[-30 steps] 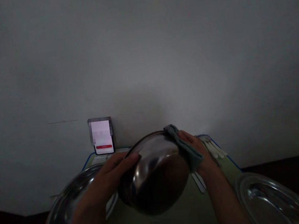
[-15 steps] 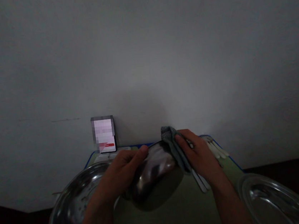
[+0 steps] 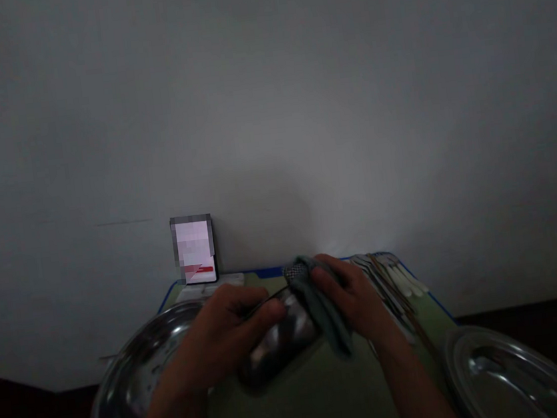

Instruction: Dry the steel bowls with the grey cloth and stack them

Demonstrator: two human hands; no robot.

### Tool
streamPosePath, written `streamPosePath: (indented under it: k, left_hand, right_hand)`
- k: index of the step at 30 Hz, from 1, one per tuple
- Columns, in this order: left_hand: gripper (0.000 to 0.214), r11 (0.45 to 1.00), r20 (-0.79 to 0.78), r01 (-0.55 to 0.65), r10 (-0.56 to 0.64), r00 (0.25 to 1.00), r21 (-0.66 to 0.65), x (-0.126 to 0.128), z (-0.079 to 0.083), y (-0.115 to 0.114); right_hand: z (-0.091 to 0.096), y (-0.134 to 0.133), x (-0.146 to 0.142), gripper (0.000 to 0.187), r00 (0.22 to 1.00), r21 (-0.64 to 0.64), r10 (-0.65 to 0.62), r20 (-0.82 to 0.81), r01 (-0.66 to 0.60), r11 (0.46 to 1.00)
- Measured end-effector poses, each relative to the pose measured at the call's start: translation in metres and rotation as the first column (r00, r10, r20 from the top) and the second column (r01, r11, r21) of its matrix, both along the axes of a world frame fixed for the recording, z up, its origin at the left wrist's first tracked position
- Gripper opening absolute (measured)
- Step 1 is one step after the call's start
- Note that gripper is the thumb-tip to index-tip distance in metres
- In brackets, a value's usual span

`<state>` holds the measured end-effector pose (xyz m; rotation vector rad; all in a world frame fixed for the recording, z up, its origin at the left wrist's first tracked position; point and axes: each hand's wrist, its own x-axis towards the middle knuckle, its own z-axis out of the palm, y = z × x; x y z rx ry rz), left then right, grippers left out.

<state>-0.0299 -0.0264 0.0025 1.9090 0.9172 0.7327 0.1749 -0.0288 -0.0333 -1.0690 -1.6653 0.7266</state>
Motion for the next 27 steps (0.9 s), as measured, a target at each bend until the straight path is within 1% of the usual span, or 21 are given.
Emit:
streamPosePath:
  k: [3, 5, 7, 8, 10, 12, 13, 14, 16, 18, 22, 25, 27]
  left_hand:
    - [0.042, 0.998, 0.068, -0.003, 0.007, 0.998, -0.057, -0.003, -0.001, 0.0]
    - [0.043, 0.995, 0.126, -0.03, 0.042, 0.991, -0.095, -0.003, -0.004, 0.001]
    - [0.043, 0.989, 0.185, -0.069, 0.092, 0.978, -0.13, -0.004, -0.008, 0.003]
    - [0.043, 0.985, 0.215, -0.092, 0.122, 0.969, -0.142, -0.004, -0.009, 0.003]
    - [0.043, 0.976, 0.258, -0.129, 0.171, 0.951, -0.173, -0.003, -0.011, 0.005]
    - [0.044, 0.97, 0.266, -0.136, 0.188, 0.946, -0.203, -0.001, -0.011, 0.006]
    - [0.044, 0.968, 0.255, -0.138, 0.191, 0.948, -0.212, 0.001, -0.011, 0.006]
    - [0.044, 0.967, 0.231, -0.145, 0.193, 0.953, -0.21, 0.002, -0.01, 0.006]
    - [0.044, 0.969, 0.167, -0.173, 0.202, 0.965, -0.175, 0.005, -0.008, 0.006]
    - [0.044, 0.976, 0.118, -0.186, 0.2, 0.973, -0.117, 0.007, -0.005, 0.006]
    - [0.044, 0.989, 0.092, -0.141, 0.145, 0.985, -0.05, 0.008, -0.002, 0.004]
    - [0.044, 0.994, 0.076, -0.1, 0.103, 0.992, -0.04, 0.008, -0.002, 0.003]
    - [0.044, 0.996, 0.063, -0.083, 0.086, 0.994, -0.04, 0.008, -0.003, 0.003]
  right_hand:
    - [0.0, 0.002, 0.005, 0.039, 0.996, -0.045, -0.04, -0.085, 0.036, 0.998]
    - [0.0, 0.004, 0.007, 0.04, 0.989, -0.066, -0.058, -0.134, 0.049, 0.997]
    - [-0.001, 0.006, 0.007, 0.039, 0.978, -0.052, -0.11, -0.179, 0.102, 0.993]
    - [-0.002, 0.008, 0.007, 0.038, 0.967, -0.02, -0.16, -0.2, 0.159, 0.987]
    - [-0.004, 0.01, 0.005, 0.033, 0.931, 0.06, -0.279, -0.234, 0.301, 0.952]
    - [-0.005, 0.011, 0.002, 0.03, 0.889, 0.115, -0.39, -0.24, 0.425, 0.898]
    - [-0.005, 0.01, 0.0, 0.029, 0.879, 0.128, -0.421, -0.223, 0.454, 0.882]
    - [-0.004, 0.008, -0.003, 0.029, 0.88, 0.137, -0.432, -0.196, 0.461, 0.877]
    - [0.0, 0.002, -0.009, 0.03, 0.903, 0.167, -0.408, -0.131, 0.426, 0.889]
    - [0.004, -0.005, -0.014, 0.03, 0.939, 0.198, -0.339, -0.058, 0.343, 0.918]
    - [0.012, -0.017, -0.019, 0.031, 0.978, 0.219, -0.202, 0.06, 0.184, 0.958]
    - [0.014, -0.019, -0.017, 0.031, 0.985, 0.242, -0.138, 0.101, 0.11, 0.964]
    - [0.013, -0.017, -0.015, 0.03, 0.99, 0.245, -0.102, 0.101, 0.075, 0.967]
